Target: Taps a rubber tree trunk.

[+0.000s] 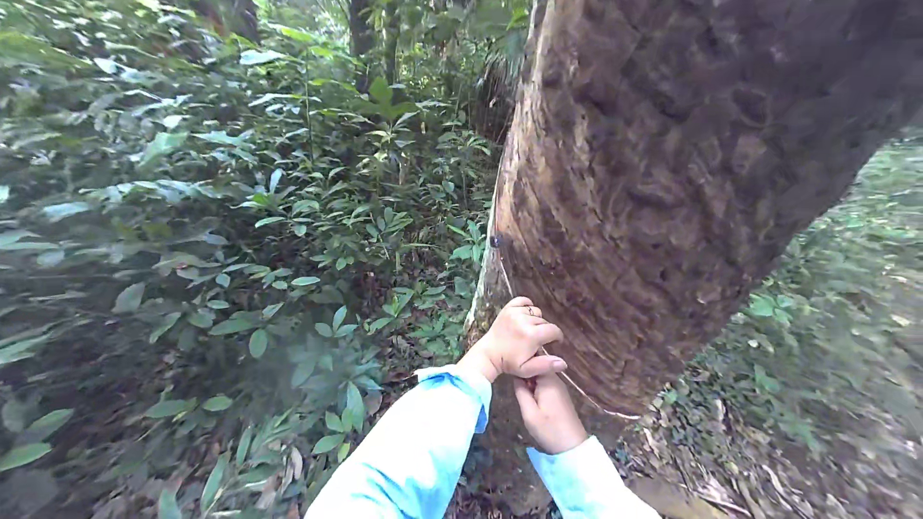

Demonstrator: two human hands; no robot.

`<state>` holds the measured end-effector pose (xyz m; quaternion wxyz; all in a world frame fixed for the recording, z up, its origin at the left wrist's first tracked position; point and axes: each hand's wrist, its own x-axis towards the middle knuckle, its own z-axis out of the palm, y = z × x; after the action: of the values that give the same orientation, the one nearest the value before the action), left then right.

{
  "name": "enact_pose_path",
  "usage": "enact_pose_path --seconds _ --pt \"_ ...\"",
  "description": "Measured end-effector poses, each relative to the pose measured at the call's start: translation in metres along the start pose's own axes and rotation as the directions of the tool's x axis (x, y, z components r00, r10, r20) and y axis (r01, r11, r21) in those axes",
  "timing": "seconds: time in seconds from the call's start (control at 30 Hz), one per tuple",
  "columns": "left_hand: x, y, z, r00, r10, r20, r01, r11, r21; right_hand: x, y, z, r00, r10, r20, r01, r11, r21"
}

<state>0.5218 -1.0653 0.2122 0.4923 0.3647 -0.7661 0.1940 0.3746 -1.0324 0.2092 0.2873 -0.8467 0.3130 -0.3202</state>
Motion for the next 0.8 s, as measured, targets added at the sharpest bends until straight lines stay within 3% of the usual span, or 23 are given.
enact_pose_path --seconds 0.23,0.3,0.43,0.6,0.7,0.8 --pt "-0.001 -0.073 0.002 0.993 0.083 -0.08 -0.091 0.991 -0.099 0.054 -0.012 0.04 0.985 0.161 -0.06 -0.168 0.972 -0.161" --pt "-0.001 -0.08 -0.002 0.99 0.111 -0.091 -0.122 0.985 -0.125 0.057 -0.02 0.047 0.984 0.155 -0.087 -0.171 0.963 -0.207" --pt "-0.013 -0.075 -0.011 0.985 0.132 -0.11 -0.154 0.962 -0.226 0.045 -0.034 0.057 0.951 0.308 0.023 -0.289 0.914 -0.285" --pt "-0.007 -0.1 -0.014 0.973 0.179 -0.147 -0.208 0.954 -0.215 0.067 -0.041 0.075 0.968 0.176 -0.178 -0.229 0.911 -0.342" --pt "-0.018 -0.083 -0.014 0.977 0.158 -0.146 -0.19 0.949 -0.251 0.05 -0.05 0.073 0.963 0.224 -0.152 -0.264 0.898 -0.352" --pt "-0.013 -0.101 -0.017 0.977 0.181 -0.117 -0.203 0.953 -0.224 0.067 -0.044 0.082 0.965 0.213 -0.153 -0.254 0.901 -0.35"
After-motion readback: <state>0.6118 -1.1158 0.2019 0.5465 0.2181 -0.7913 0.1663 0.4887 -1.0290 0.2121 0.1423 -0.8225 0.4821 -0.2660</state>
